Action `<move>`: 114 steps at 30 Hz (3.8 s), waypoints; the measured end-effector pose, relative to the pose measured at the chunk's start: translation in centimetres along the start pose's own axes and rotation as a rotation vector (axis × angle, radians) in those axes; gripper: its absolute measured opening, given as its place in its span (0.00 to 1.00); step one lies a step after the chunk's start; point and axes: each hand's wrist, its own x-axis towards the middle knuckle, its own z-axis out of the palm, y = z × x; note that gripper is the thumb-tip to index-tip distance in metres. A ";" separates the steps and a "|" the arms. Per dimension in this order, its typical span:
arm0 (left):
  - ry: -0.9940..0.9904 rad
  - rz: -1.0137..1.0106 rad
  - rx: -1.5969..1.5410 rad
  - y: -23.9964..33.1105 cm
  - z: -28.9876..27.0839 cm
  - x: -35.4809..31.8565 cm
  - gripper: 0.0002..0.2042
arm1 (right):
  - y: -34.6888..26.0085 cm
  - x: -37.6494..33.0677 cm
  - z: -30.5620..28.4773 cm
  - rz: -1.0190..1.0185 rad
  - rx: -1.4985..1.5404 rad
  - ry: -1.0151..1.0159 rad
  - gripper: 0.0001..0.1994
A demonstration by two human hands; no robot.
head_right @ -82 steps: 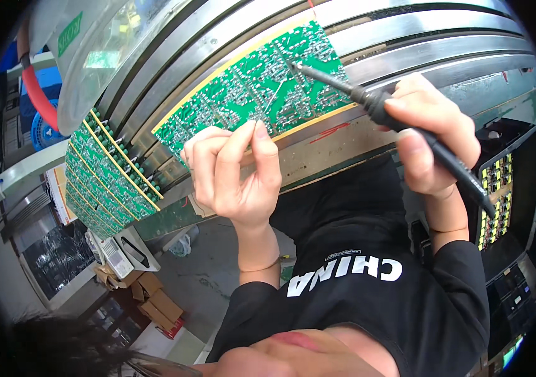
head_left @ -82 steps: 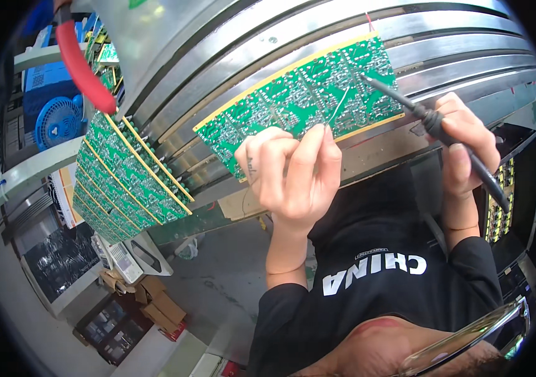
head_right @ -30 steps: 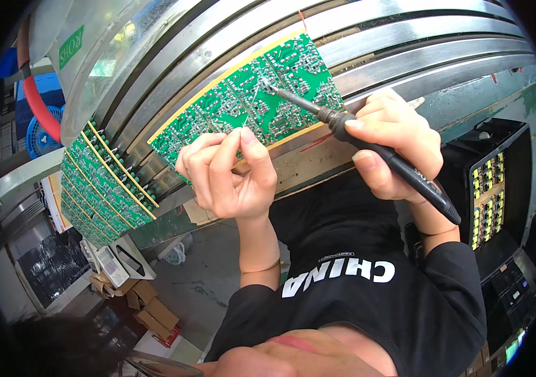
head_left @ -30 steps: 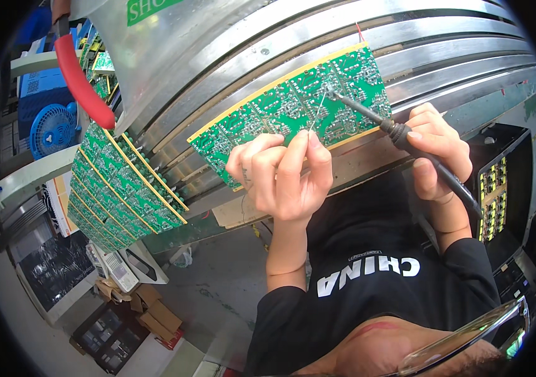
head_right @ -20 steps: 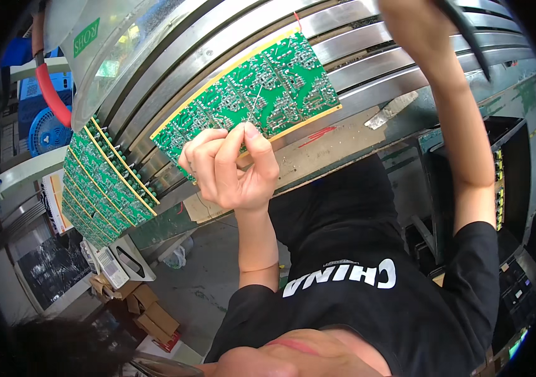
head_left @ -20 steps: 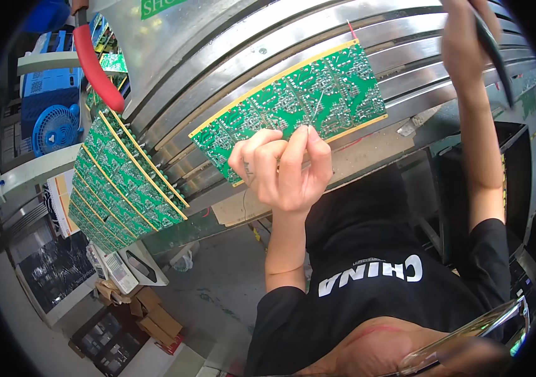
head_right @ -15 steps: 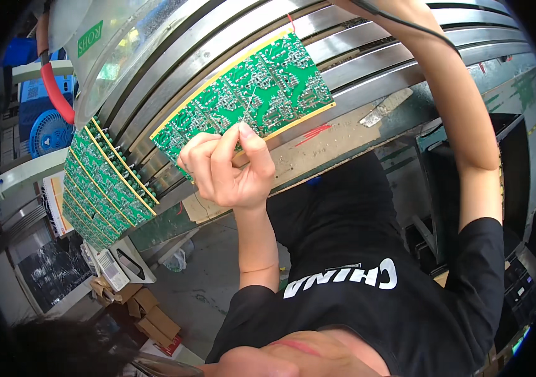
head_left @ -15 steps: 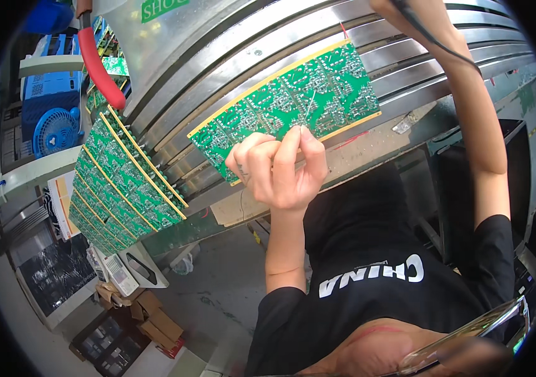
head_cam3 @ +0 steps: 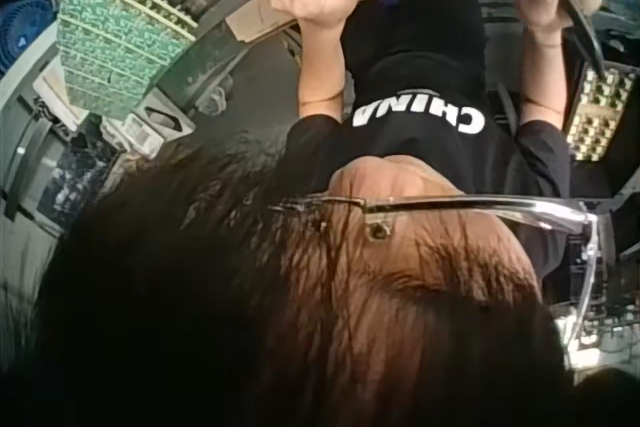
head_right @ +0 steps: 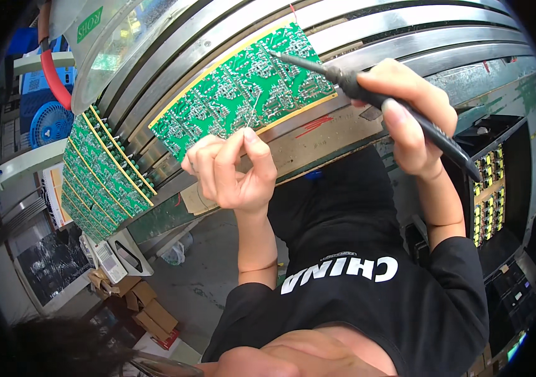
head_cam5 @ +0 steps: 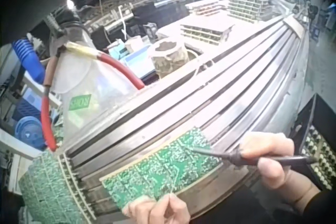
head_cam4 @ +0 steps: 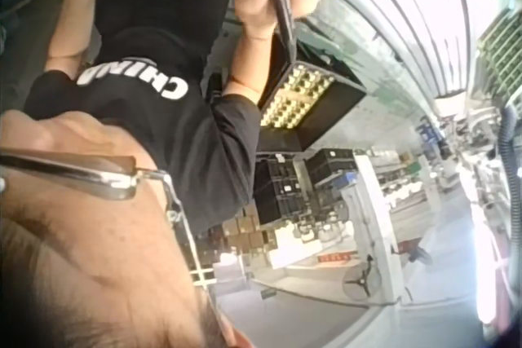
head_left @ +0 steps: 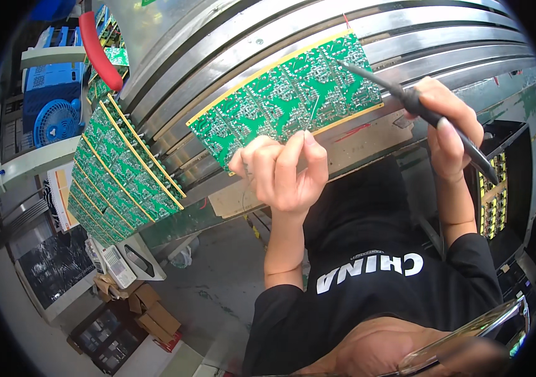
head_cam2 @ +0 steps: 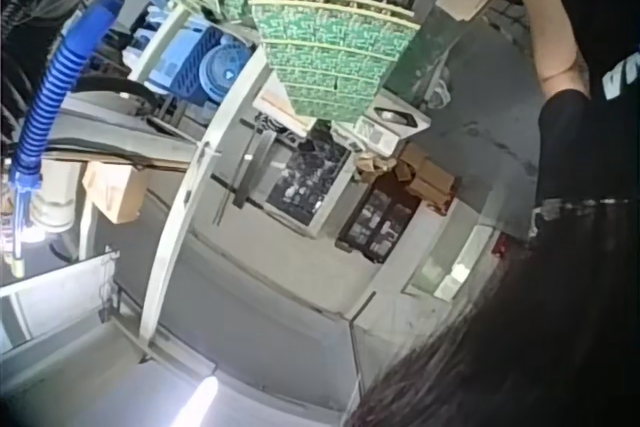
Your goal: The person places a circuit board onto the workstation and solders joints across the board using a soldering iron and solder wire.
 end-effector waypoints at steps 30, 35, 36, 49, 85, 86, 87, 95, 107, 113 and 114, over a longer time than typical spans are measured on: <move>-0.067 -0.005 -0.087 1.1 0.2 -1.7 0.08 | 0.1 -1.2 -1.6 0.024 0.016 -0.195 0.14; -0.066 0.007 -0.082 1.1 0.4 -1.5 0.08 | 0.0 -0.5 -1.9 0.020 0.008 -0.228 0.14; -0.067 0.005 -0.081 1.1 0.4 -1.5 0.08 | 0.0 -0.4 -2.0 0.032 0.013 -0.226 0.14; -0.065 -0.011 -0.073 1.2 0.8 -1.5 0.08 | 0.3 4.0 -4.2 0.030 0.025 -0.513 0.16; -0.095 -0.034 0.004 1.3 -1.3 -1.8 0.07 | 1.3 0.4 2.3 0.015 0.152 -0.338 0.17; -0.086 -0.039 0.004 1.2 -1.4 -1.9 0.07 | 1.4 0.6 2.8 0.002 0.186 -0.328 0.18; -0.082 -0.046 0.010 1.1 -1.3 -1.9 0.07 | 1.5 0.7 3.2 0.001 0.216 -0.324 0.18; -0.098 -0.033 -0.006 0.6 -1.9 -2.3 0.07 | 0.4 0.2 -0.4 0.015 0.142 -0.142 0.19; -0.097 -0.001 -0.032 1.2 -0.7 -1.7 0.07 | -1.6 -0.6 -1.9 -0.090 -0.200 -0.286 0.15; -0.100 -0.006 -0.025 1.3 -0.5 -1.7 0.08 | -1.3 -1.0 -1.7 -0.100 -0.214 -0.302 0.14; -0.099 -0.009 -0.026 1.3 -0.5 -1.7 0.08 | -1.4 -1.0 -1.5 -0.107 -0.219 -0.301 0.14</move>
